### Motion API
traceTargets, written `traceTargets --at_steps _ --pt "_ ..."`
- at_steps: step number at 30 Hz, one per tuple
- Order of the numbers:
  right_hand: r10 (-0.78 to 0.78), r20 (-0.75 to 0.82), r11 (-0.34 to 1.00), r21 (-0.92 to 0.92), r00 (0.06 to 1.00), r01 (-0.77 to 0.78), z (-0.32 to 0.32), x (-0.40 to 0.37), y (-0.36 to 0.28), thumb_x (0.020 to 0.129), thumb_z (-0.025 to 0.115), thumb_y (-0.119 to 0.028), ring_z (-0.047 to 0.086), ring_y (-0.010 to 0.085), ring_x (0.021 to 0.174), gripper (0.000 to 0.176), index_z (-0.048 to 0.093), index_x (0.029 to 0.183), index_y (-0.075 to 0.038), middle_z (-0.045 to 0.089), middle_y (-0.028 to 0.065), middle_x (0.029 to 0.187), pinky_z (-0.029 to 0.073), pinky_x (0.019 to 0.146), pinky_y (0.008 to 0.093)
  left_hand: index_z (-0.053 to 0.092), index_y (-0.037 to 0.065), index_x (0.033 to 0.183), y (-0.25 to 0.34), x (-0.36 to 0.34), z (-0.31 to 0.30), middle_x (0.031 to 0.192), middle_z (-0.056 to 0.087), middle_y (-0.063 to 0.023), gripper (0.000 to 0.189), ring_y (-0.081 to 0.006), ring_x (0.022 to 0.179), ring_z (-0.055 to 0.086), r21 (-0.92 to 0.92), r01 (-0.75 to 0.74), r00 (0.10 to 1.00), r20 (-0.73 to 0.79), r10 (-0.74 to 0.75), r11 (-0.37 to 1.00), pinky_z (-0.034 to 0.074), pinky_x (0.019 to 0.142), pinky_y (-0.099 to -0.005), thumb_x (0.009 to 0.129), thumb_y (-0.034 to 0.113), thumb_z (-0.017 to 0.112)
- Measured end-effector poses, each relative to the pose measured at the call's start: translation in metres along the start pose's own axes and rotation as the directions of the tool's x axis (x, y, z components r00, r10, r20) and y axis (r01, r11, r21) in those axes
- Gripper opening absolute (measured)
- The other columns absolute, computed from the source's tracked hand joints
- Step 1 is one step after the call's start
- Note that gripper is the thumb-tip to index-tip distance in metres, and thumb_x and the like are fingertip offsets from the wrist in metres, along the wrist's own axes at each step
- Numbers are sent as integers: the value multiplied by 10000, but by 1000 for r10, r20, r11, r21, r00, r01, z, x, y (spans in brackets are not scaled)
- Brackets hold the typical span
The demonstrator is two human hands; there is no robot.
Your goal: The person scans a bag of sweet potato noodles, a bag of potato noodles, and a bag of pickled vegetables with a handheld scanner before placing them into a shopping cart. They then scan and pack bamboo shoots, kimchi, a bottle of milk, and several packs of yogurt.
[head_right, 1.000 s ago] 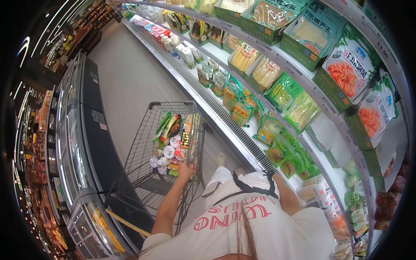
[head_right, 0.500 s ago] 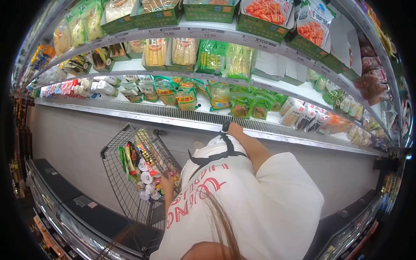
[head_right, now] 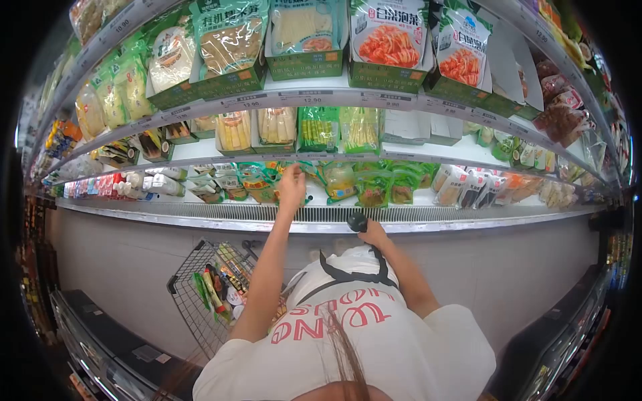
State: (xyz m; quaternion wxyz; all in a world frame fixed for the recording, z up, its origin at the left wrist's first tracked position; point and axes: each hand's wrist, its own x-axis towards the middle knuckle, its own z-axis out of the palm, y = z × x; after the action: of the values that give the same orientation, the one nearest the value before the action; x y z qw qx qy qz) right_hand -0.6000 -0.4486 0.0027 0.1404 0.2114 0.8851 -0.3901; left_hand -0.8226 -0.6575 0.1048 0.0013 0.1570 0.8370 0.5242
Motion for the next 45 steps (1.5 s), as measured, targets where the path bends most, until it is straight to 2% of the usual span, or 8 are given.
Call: traceTargets --at_steps 2,4,9,17,20,27,37,45 --pt "11 -51 1000 15 999 -10 -6 -9 0 663 752 -274 644 397 961 493 611 1023 31 672 255 962 514 835 430 514 -81 1223 -5 56 42 1108 599 -264 428 -393 1063 577 42 -89 991 -95 92 995 442 936 -454 836 77 606" --pt "23 -88 999 39 996 -20 0 -11 27 665 767 -289 649 408 940 538 591 1050 43 671 269 938 520 812 440 322 -104 1352 10 88 64 1276 450 -326 658 -481 1188 435 114 132 991 2 -133 985 359 1028 -488 805 91 634" --pt "113 -133 984 152 985 -92 -19 -31 20 642 783 -221 669 368 940 484 640 1046 3 694 224 961 522 810 403 224 -35 1414 9 121 90 1397 365 -280 807 -430 1307 351 142 387 922 -54 -383 911 309 1044 -569 789 164 695" --pt "94 -131 991 107 987 -81 -26 -27 27 647 763 -258 675 361 892 504 635 1044 25 692 226 922 518 791 401 527 -20 1056 21 130 75 1100 598 -269 376 -422 1002 608 174 361 933 -66 -355 916 500 859 -483 762 137 703" --pt "66 -154 996 77 986 -54 -32 -24 14 649 785 -297 682 357 872 513 646 992 58 687 243 894 521 763 403 576 3 966 13 124 90 955 649 -251 297 -425 917 630 198 254 933 -310 -186 947 511 797 -497 744 139 719" --pt "-54 -175 989 126 983 77 -59 -15 -20 664 778 -279 679 328 822 476 641 1012 16 690 207 866 512 741 387 498 1 1071 60 103 44 915 637 -286 356 -479 907 598 33 198 969 -158 -190 980 458 757 -544 754 85 637" --pt "-221 -108 960 149 969 235 -100 -11 -117 681 773 -241 675 293 856 478 629 1076 -14 693 174 925 501 786 371 571 15 1128 18 2 -20 1036 673 -131 373 -235 927 644 -593 266 912 -100 -398 760 498 794 -374 795 108 712" --pt "-337 34 941 56 941 335 -92 -11 -149 690 794 -252 667 339 954 548 605 1147 -17 689 208 1003 500 838 383 539 -13 1158 24 -18 -28 1036 659 -137 350 -217 927 637 -587 188 919 -178 -352 787 499 787 -356 831 32 656"
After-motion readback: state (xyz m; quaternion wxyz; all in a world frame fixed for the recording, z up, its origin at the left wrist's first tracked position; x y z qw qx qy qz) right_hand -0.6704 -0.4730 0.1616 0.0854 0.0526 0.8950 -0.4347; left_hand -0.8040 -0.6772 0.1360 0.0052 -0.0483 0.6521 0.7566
